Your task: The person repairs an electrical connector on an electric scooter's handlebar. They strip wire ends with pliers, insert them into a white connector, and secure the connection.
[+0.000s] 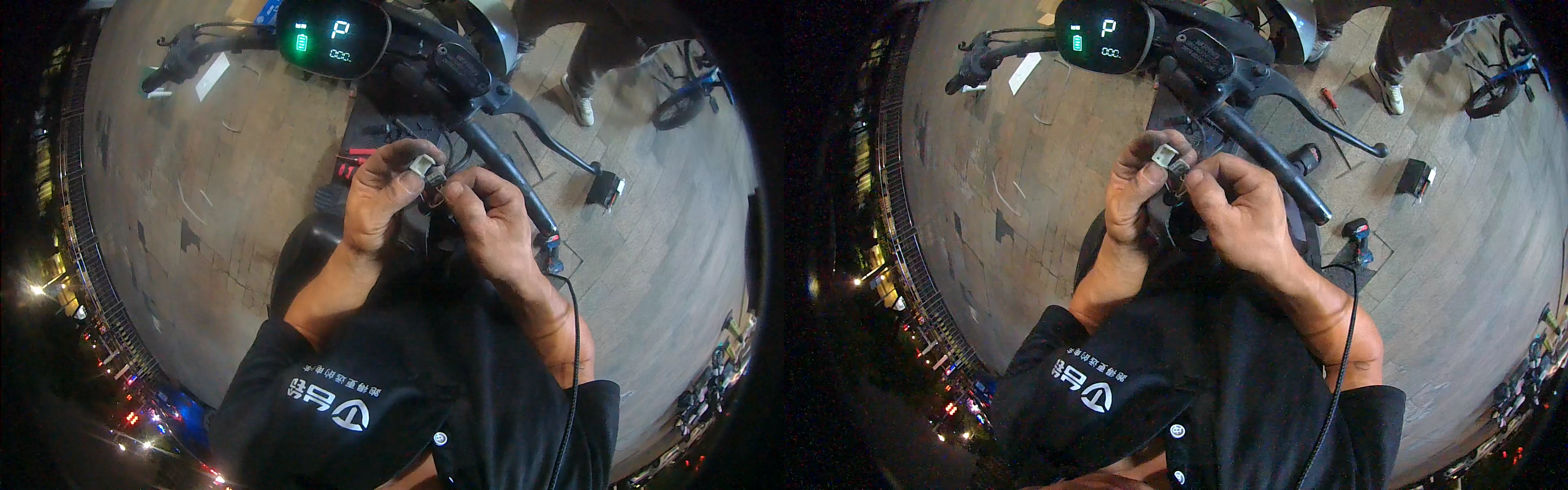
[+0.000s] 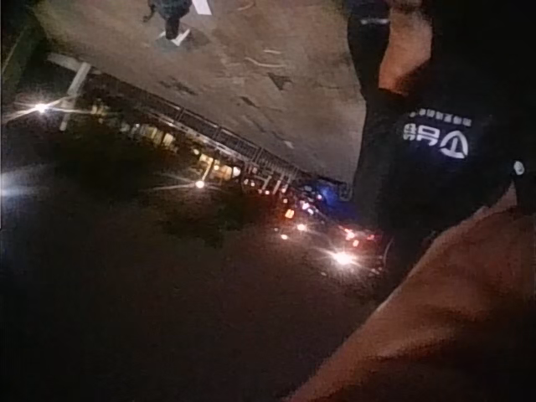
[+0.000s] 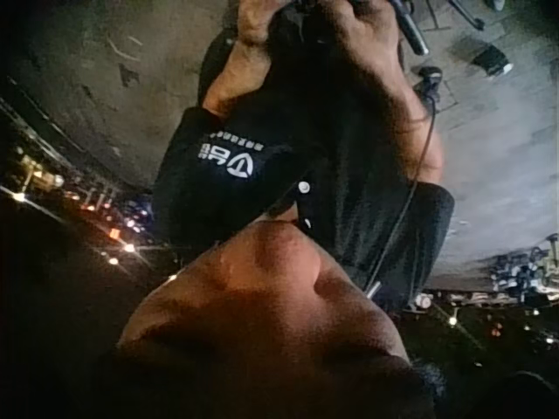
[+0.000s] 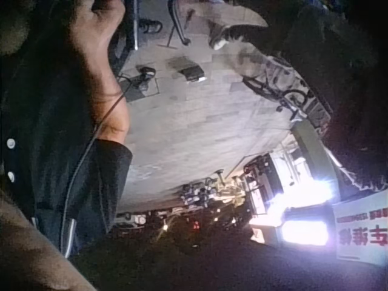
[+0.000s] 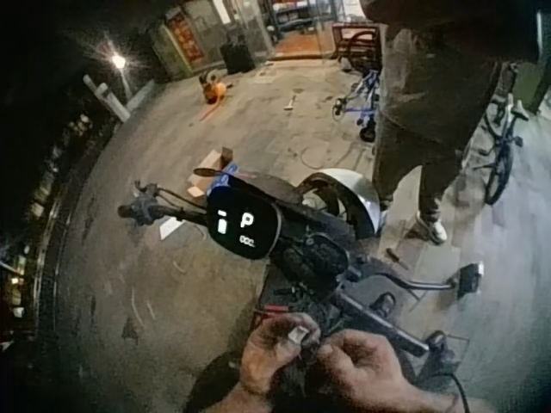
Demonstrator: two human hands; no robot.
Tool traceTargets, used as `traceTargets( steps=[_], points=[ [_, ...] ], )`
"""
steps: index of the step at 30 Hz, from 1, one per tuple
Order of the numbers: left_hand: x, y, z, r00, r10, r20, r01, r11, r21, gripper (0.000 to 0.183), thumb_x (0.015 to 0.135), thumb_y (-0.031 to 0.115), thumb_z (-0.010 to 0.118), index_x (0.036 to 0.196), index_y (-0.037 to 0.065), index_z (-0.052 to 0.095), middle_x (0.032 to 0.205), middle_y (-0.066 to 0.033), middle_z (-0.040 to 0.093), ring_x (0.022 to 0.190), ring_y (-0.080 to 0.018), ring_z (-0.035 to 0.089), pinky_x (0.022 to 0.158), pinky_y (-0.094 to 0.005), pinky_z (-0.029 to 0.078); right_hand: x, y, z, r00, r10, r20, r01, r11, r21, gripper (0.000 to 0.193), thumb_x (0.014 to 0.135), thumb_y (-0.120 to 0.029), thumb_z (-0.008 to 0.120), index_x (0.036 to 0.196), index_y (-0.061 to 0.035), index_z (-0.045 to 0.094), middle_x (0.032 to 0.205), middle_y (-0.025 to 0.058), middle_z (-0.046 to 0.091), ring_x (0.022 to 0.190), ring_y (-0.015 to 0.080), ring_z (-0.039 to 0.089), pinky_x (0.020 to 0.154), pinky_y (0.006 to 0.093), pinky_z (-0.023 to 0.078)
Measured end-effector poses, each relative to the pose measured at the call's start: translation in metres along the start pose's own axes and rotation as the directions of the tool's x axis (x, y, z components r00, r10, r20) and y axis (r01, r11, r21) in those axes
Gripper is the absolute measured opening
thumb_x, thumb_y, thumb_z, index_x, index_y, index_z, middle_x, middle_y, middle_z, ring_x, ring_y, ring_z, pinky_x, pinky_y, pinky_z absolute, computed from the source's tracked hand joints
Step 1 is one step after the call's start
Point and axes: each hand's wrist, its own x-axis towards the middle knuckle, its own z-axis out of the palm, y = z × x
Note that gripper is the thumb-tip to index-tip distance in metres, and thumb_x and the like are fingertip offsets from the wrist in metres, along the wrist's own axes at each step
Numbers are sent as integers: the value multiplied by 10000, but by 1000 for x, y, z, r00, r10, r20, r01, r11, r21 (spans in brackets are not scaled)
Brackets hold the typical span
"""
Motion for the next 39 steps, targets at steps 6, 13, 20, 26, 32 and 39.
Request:
traceTargets(
  steps=[6,13,20,26,32,39],
  points=[
    [1,-4,-11,994,45,98,-50,997,50,327,837,42,636,1162,47,600,1133,-130,598,1025,-209,590,912,-324,473,7,0,-7,990,106,91,-116,986,118,197,897,-157,594,752,-25,595,672,-46,537,626,33,459,553,219,387],
    [2,1,-7,989,38,139,-48,997,65,295,856,24,624,1151,17,611,1105,-101,623,982,-173,607,851,-282,496,9,2,-7,992,75,101,-86,990,108,210,885,-155,612,713,-43,567,666,-58,529,624,23,448,551,216,376],
    [-4,4,-5,992,58,111,-75,985,156,290,856,77,646,1137,10,619,1099,-103,637,976,-165,614,892,-293,480,5,-2,-6,988,95,122,-111,985,133,184,887,-151,608,742,-45,569,672,-58,522,619,26,442,546,213,371],
    [-5,3,0,998,53,16,-53,997,62,286,835,67,664,1110,-3,624,1087,-114,643,995,-166,612,914,-300,468,3,-3,-9,985,88,150,-115,977,178,165,886,-147,606,760,-44,579,696,-50,539,645,27,463,564,214,386],
    [1,5,-11,992,8,130,-19,996,82,308,799,68,689,1092,-10,633,1088,-113,620,974,-175,605,902,-299,462,2,-5,-12,972,81,219,-121,977,176,154,889,-148,598,772,-49,583,730,-49,554,674,33,477,598,213,400],
    [8,14,-13,972,0,234,-46,980,192,271,781,59,692,1042,-6,655,1072,-114,611,971,-177,593,880,-290,457,5,-6,-15,957,89,276,-155,961,228,165,892,-154,591,765,-50,574,755,-48,558,696,35,473,623,215,400]
  ],
)
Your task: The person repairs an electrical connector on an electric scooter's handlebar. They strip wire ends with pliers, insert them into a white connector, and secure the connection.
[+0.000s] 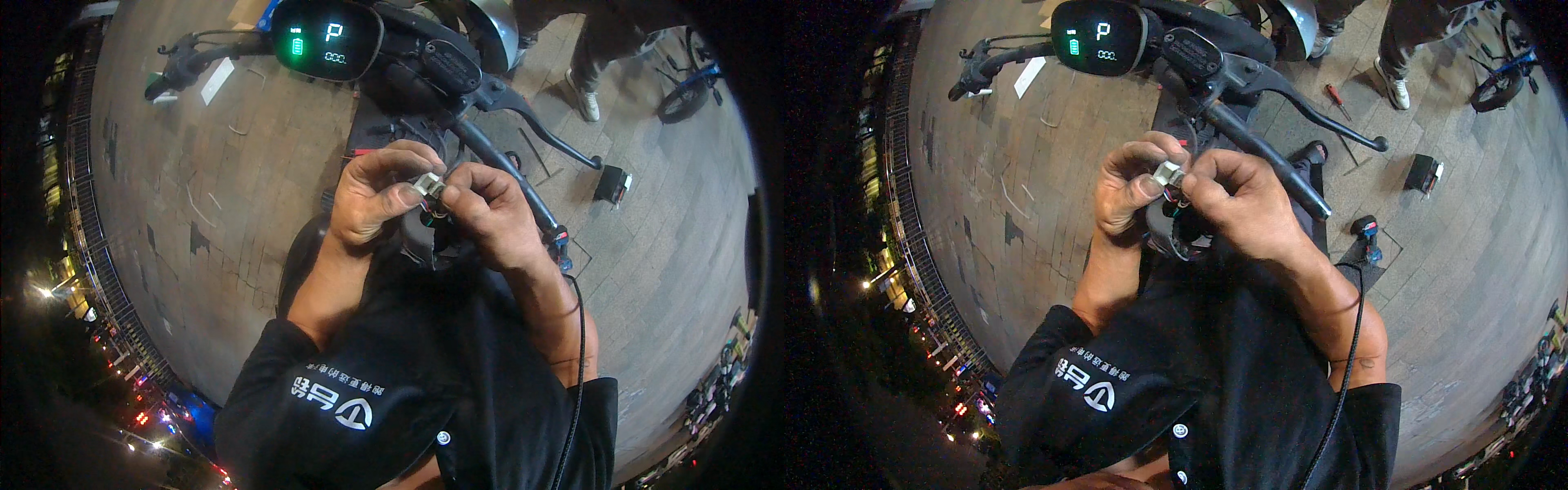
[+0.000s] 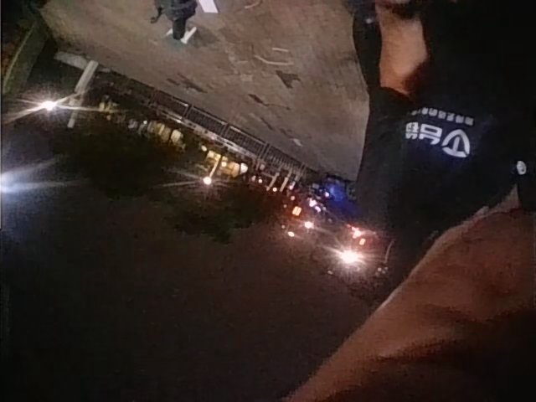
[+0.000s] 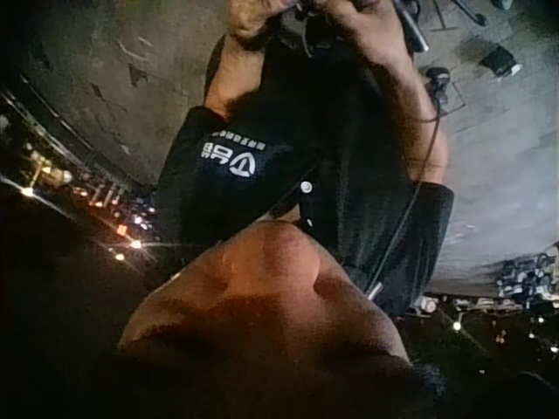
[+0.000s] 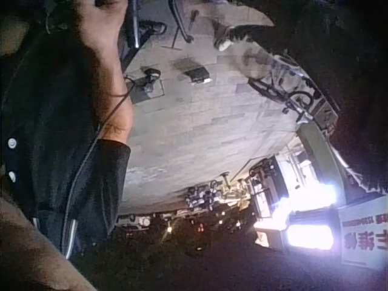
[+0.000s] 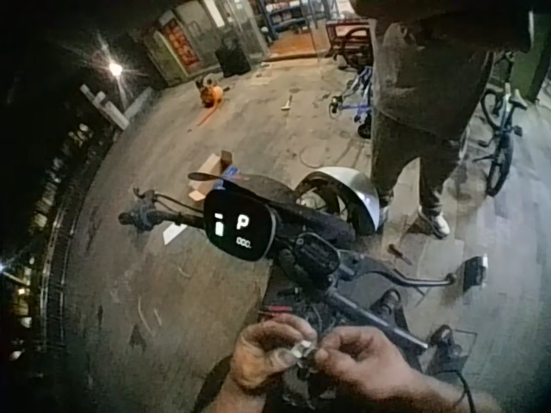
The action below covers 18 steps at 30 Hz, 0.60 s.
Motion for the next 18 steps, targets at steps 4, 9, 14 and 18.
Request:
traceTargets(
  steps=[4,9,14,18],
  points=[
    [3,3,-3,999,-7,46,6,999,38,261,782,65,697,1030,-8,657,1068,-110,612,962,-176,595,866,-292,461,1,1,-3,1000,6,0,-6,999,-32,169,888,-154,593,752,-55,573,747,-48,559,692,37,472,619,220,398],
    [5,8,-2,999,-19,47,14,996,92,262,776,48,708,1024,-17,657,1038,-105,623,952,-176,600,854,-294,472,2,0,1,999,13,-51,-16,998,-56,175,877,-155,594,736,-53,574,712,-46,551,664,34,471,592,217,391],
    [5,15,2,999,-34,1,33,986,164,252,777,11,699,1024,-23,660,1020,-101,640,957,-179,607,863,-299,480,3,-1,1,998,19,-55,-22,998,-55,181,874,-156,590,731,-46,578,685,-47,545,630,30,464,563,212,379],
    [4,19,2,1000,-13,21,8,976,218,246,776,-16,686,1021,-21,667,1020,-111,652,945,-181,622,856,-301,496,3,-1,4,997,25,-71,-28,999,-44,181,873,-156,589,728,-46,581,679,-48,542,623,29,460,555,211,374]
  ],
)
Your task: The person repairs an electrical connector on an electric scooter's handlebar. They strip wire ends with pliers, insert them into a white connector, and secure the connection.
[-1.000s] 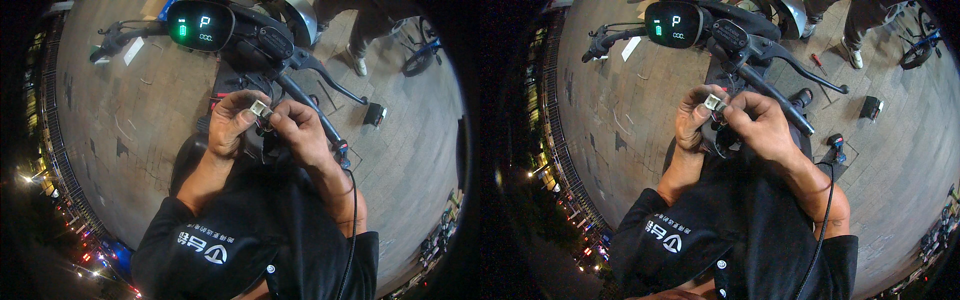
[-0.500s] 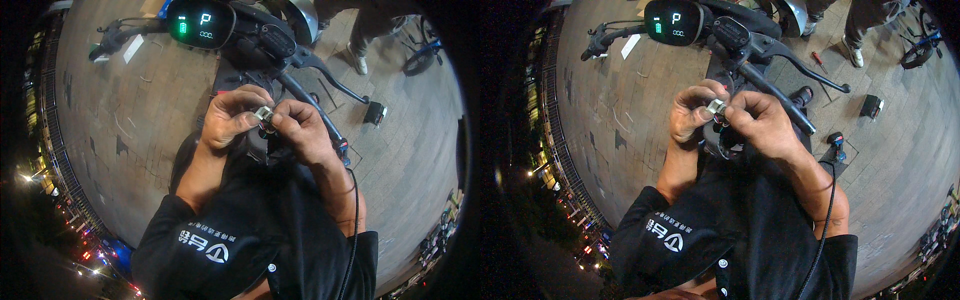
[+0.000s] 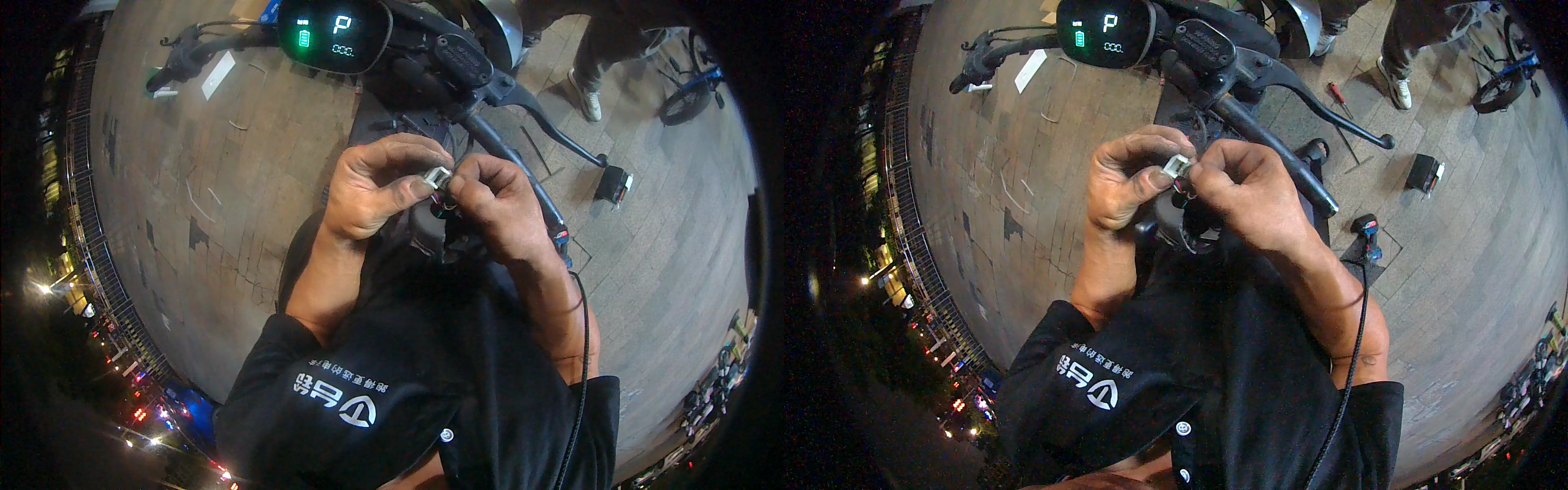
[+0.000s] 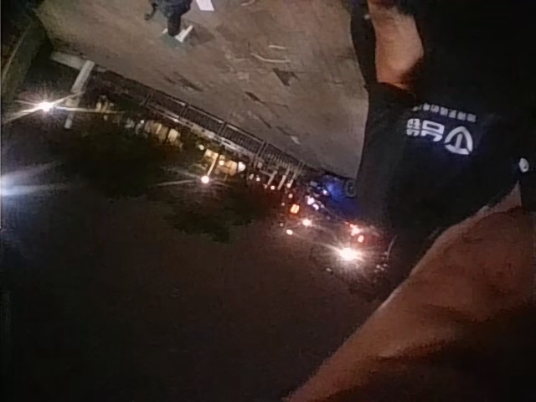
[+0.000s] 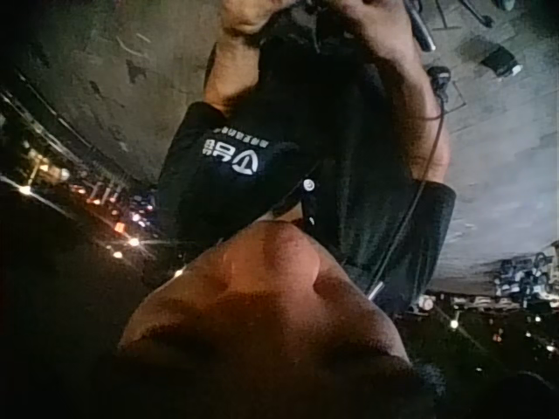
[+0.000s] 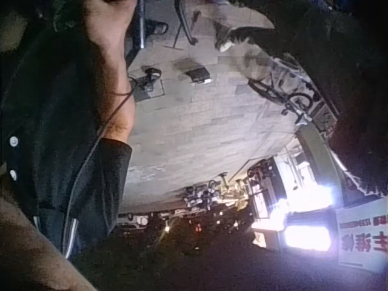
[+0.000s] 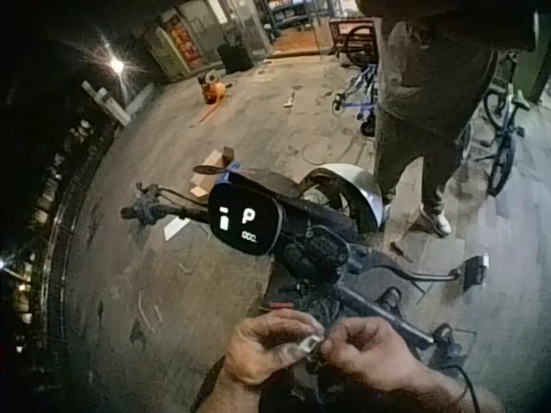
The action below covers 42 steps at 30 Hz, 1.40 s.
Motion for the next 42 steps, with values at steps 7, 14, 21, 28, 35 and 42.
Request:
traceTargets(
  steps=[7,14,21,28,35,42],
  points=[
    [1,2,-2,1000,2,16,-3,997,76,261,771,-23,692,1030,-16,667,1007,-108,664,929,-178,635,842,-293,511,2,2,-2,1000,-12,-1,12,999,-48,168,868,-152,591,740,-43,593,690,-48,547,641,31,463,576,216,381],
    [3,13,-2,990,-143,12,140,982,126,314,776,117,750,1028,-39,644,1030,-156,662,955,-198,632,879,-330,497,3,5,-5,1000,-12,16,12,1000,10,164,872,-141,587,742,-42,598,700,-53,545,652,30,462,591,215,386],
    [-1,16,1,990,-134,-36,137,982,131,316,787,103,740,1051,-33,633,1065,-166,658,961,-190,637,871,-322,513,4,6,-2,998,-54,-22,53,997,-59,185,879,-154,598,731,-45,593,692,-54,543,648,28,468,583,209,387],
    [2,17,-5,989,-145,-8,144,973,183,311,802,99,725,1064,-36,626,1074,-163,656,969,-188,639,863,-315,521,3,5,0,998,-44,-36,41,994,-101,192,889,-174,579,749,-43,590,687,-56,542,630,26,467,555,205,380],
    [2,14,-7,988,-153,-2,152,979,134,340,782,115,748,1060,-32,621,1035,-149,669,963,-192,641,891,-324,502,1,2,1,999,-30,-31,26,992,-126,190,886,-178,580,748,-48,586,683,-54,539,622,26,457,546,204,370],
    [2,7,-7,995,-103,-18,104,987,119,276,788,64,723,1036,-23,640,1010,-141,672,946,-198,644,875,-320,507,2,-1,2,1000,-11,-25,11,1000,-13,182,879,-159,589,735,-49,578,676,-54,538,611,25,452,540,203,367]
  ],
)
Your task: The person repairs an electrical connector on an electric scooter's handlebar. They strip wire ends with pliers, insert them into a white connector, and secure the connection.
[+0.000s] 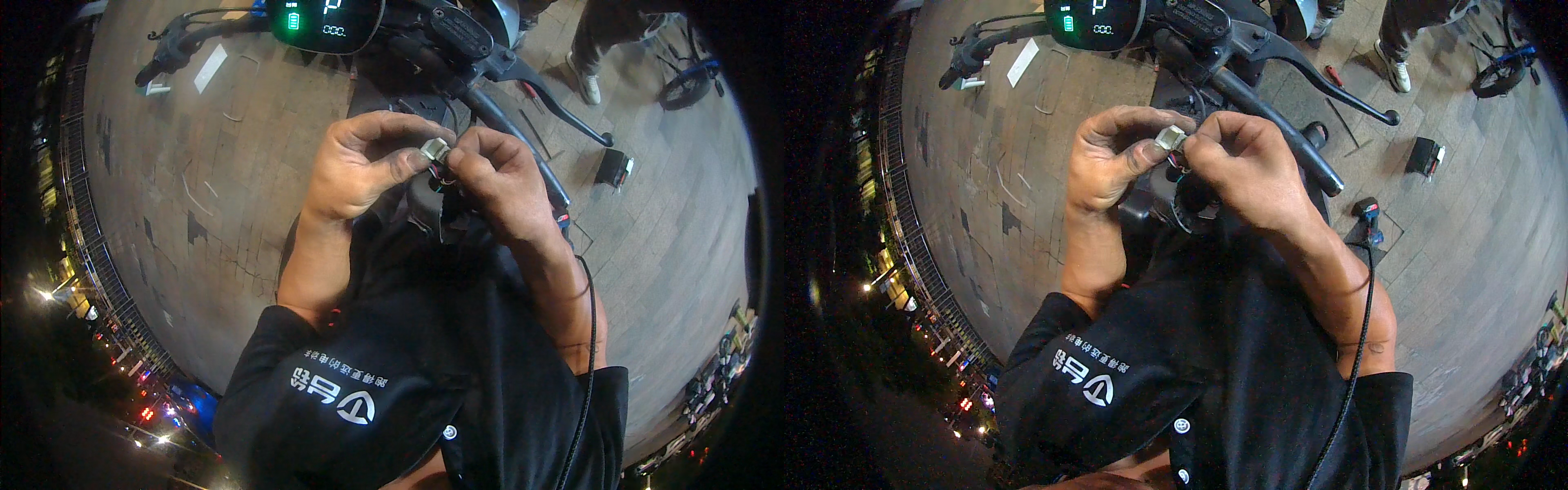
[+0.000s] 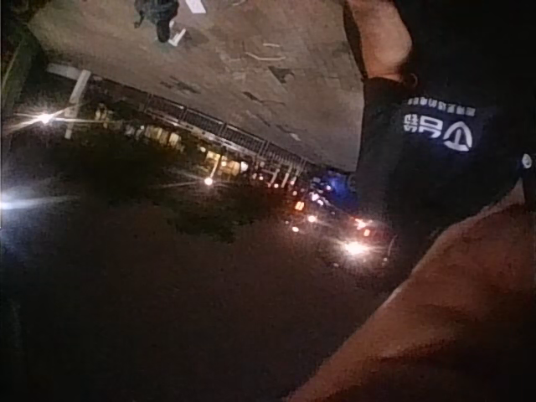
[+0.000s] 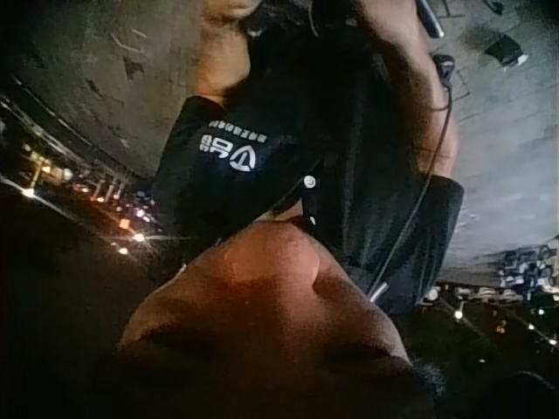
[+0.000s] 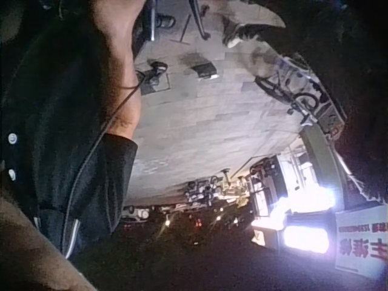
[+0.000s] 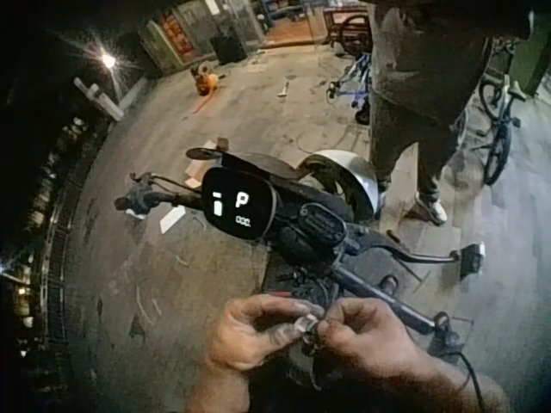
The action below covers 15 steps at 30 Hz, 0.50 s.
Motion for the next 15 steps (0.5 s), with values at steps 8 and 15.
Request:
traceTargets(
  steps=[8,15],
  points=[
    [-2,1,8,998,-17,-53,14,998,-60,243,799,-4,691,1038,-9,650,1030,-105,656,970,-173,621,888,-298,492,0,2,-6,1000,-6,24,7,1000,-12,185,882,-168,599,743,-47,584,698,-47,553,628,28,463,559,207,378],
    [2,0,3,997,69,44,-69,998,11,251,781,38,718,1018,-17,657,998,-107,651,936,-171,621,864,-293,492,0,3,-8,998,-3,59,5,1000,-22,174,878,-162,603,745,-49,595,700,-51,554,629,24,459,558,203,372]
  ],
)
